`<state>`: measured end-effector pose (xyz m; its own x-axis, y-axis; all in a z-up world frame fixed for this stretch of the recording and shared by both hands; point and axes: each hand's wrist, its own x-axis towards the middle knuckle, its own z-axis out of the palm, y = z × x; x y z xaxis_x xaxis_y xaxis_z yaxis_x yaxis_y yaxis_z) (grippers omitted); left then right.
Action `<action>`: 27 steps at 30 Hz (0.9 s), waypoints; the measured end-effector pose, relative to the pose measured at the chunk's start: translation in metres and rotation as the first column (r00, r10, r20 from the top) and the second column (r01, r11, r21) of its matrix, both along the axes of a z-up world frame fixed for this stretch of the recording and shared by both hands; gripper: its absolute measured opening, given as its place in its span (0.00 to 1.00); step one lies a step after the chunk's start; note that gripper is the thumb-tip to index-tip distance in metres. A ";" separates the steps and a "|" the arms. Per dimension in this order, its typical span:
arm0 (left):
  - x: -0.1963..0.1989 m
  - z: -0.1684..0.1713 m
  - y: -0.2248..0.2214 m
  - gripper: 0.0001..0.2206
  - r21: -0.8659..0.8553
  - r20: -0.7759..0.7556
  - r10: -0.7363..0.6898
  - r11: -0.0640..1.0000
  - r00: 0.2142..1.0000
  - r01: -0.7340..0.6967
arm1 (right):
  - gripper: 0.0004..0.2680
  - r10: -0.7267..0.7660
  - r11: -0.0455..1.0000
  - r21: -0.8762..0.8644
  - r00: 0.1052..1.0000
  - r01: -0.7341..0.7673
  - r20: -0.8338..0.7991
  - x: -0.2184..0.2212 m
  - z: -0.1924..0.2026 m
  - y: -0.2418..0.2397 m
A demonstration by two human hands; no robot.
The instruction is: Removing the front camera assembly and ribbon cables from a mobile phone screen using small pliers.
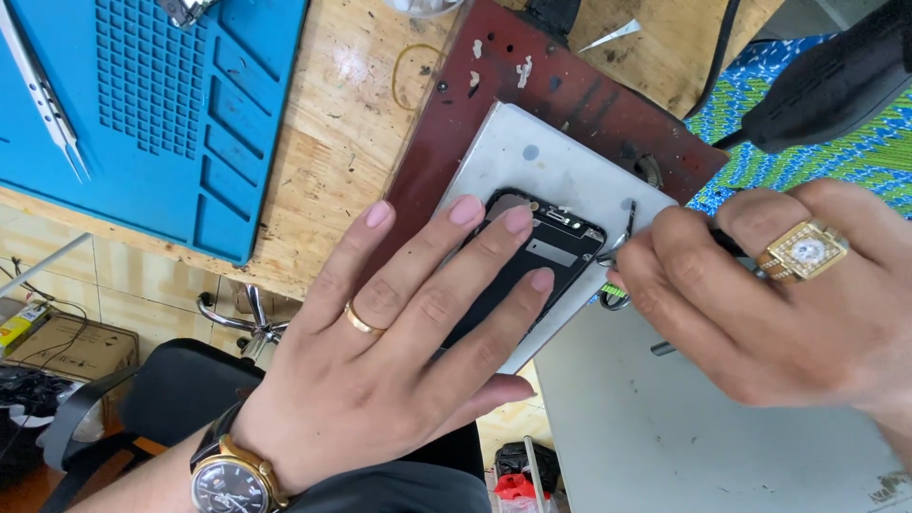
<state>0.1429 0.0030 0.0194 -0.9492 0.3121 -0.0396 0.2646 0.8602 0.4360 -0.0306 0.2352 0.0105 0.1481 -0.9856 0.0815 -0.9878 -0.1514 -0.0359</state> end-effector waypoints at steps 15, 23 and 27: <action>0.003 0.000 -0.008 0.21 -0.010 0.007 0.034 0.999 0.999 -0.034 | 0.11 0.075 0.997 0.029 0.994 -0.077 0.074 -0.006 -0.004 0.003; 0.002 0.001 -0.007 0.21 -0.011 0.007 0.036 0.999 0.999 -0.036 | 0.13 0.132 0.990 0.048 0.990 -0.135 0.057 -0.009 -0.006 0.008; 0.001 0.001 -0.007 0.21 -0.016 0.020 0.035 0.999 0.999 -0.035 | 0.11 0.123 0.990 0.059 0.989 -0.128 0.076 -0.007 -0.009 0.015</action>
<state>0.1444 -0.0044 0.0203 -0.9586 0.2776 -0.0633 0.2253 0.8755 0.4276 -0.0371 0.2499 0.0018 0.2668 -0.9632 0.0341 -0.9557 -0.2689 -0.1198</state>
